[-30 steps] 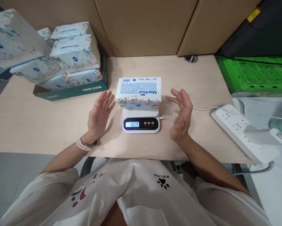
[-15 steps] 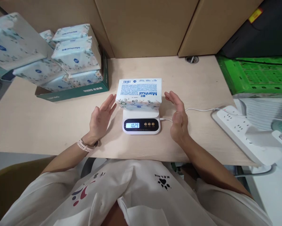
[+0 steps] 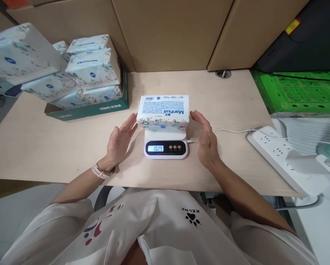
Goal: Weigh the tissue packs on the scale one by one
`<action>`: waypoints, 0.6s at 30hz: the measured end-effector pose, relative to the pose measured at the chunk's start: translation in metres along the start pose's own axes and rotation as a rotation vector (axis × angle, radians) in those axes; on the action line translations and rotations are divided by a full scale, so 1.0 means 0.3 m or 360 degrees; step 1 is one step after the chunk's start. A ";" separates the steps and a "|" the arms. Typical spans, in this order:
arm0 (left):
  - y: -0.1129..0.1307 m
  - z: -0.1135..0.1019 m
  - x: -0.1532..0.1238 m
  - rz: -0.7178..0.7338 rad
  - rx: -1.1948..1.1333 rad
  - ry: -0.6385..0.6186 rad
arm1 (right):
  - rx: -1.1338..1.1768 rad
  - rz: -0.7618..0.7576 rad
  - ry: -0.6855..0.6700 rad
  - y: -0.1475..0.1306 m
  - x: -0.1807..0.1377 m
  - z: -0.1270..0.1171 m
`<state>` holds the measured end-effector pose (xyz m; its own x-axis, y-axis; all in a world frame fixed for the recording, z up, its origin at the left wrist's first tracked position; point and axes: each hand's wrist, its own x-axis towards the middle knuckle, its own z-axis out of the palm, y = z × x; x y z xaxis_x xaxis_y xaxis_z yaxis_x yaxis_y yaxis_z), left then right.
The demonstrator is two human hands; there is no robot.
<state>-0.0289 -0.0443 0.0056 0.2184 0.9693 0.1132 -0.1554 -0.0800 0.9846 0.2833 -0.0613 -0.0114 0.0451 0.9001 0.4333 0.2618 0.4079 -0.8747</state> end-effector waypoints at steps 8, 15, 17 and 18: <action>0.001 0.004 -0.003 -0.0003 -0.0016 -0.0006 | -0.0014 0.0058 0.0018 0.008 0.000 0.006; 0.003 0.004 -0.004 0.0002 -0.0044 -0.0022 | -0.0018 0.0100 0.0028 -0.002 0.001 0.005; 0.002 0.005 -0.003 0.0000 -0.0046 -0.0021 | -0.0012 0.0092 0.0029 -0.002 0.002 0.005; 0.001 0.005 -0.003 -0.0004 -0.0042 -0.0019 | -0.0010 0.0094 0.0031 -0.001 0.002 0.005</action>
<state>-0.0277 -0.0456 0.0061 0.2303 0.9666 0.1125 -0.1801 -0.0713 0.9811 0.2817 -0.0608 -0.0113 0.0794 0.9193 0.3853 0.2639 0.3534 -0.8975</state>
